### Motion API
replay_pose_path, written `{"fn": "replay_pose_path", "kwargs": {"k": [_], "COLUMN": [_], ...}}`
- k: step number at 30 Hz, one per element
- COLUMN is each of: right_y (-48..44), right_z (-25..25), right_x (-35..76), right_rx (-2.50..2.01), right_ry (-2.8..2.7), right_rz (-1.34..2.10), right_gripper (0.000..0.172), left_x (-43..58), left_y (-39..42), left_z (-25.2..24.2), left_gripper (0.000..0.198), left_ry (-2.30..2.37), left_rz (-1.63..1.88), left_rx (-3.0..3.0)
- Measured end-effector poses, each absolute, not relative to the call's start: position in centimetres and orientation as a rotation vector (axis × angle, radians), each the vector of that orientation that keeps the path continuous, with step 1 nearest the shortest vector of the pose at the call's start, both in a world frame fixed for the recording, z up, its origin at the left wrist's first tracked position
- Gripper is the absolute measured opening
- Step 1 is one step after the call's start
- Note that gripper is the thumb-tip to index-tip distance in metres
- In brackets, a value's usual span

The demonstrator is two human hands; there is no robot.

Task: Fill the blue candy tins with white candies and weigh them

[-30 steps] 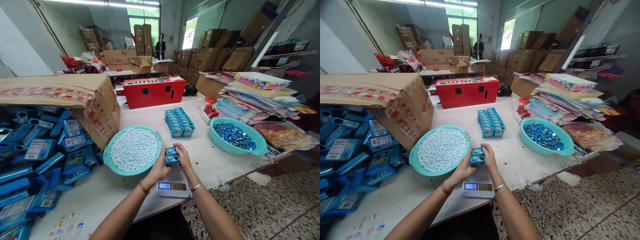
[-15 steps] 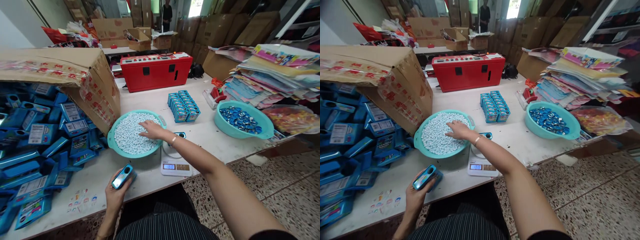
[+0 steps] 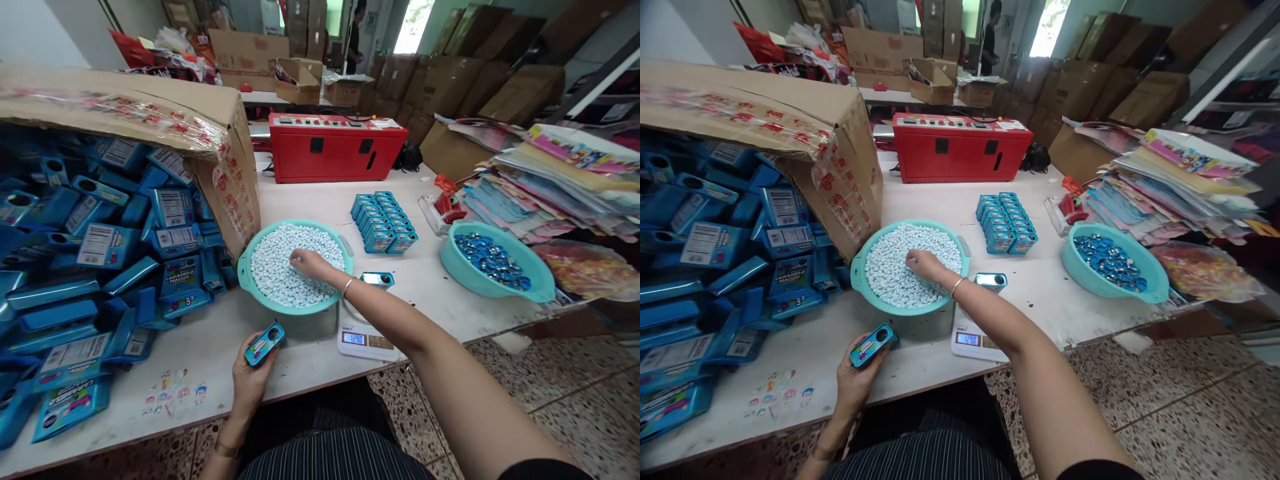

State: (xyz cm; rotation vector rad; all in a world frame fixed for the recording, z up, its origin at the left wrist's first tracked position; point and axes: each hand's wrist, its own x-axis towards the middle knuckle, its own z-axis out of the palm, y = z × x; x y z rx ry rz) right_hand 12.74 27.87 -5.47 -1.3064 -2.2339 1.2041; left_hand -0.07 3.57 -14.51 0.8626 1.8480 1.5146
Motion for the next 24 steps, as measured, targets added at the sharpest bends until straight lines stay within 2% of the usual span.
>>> {"fn": "replay_pose_path", "kwargs": {"k": [2,4,10,15,17,21,24], "right_y": [28.2,28.1,26.2,25.9,25.8,25.4,25.2], "right_z": [-4.9,-4.5,-4.7,-3.8,-3.4,-3.4,-3.8], "right_x": [13.0,13.3,13.6,14.9,15.5,15.9,15.7], "right_rx": [-1.274,-1.145,-0.919,-0.819,-0.821,-0.855,-0.798], "right_ry": [-1.484,-0.819,-0.033,-0.013,-0.085,-0.117,-0.122], "right_rz": [1.716,2.024,2.069,2.134,2.131,2.173,2.236], "right_gripper": [0.004,0.007,0.022,0.016,0.019,0.029,0.03], "left_x": [0.2,0.5,0.6,0.6,0.7,0.7,1.0], "left_y": [3.8,3.9,3.3,3.5,3.9,4.6,4.6], "left_z": [-14.9,-15.2,-15.3,-14.4,-14.3,-14.4,-14.1], "left_gripper": [0.054,0.059,0.083,0.091,0.09,0.068,0.058], "left_ry": [1.809,1.81,1.855,1.919,1.917,1.91,1.928], "left_rz": [1.502,1.515,1.535,1.512,1.521,1.518,1.505], "left_rx": [0.867,0.851,0.838,0.879,0.855,0.809,0.817]}}
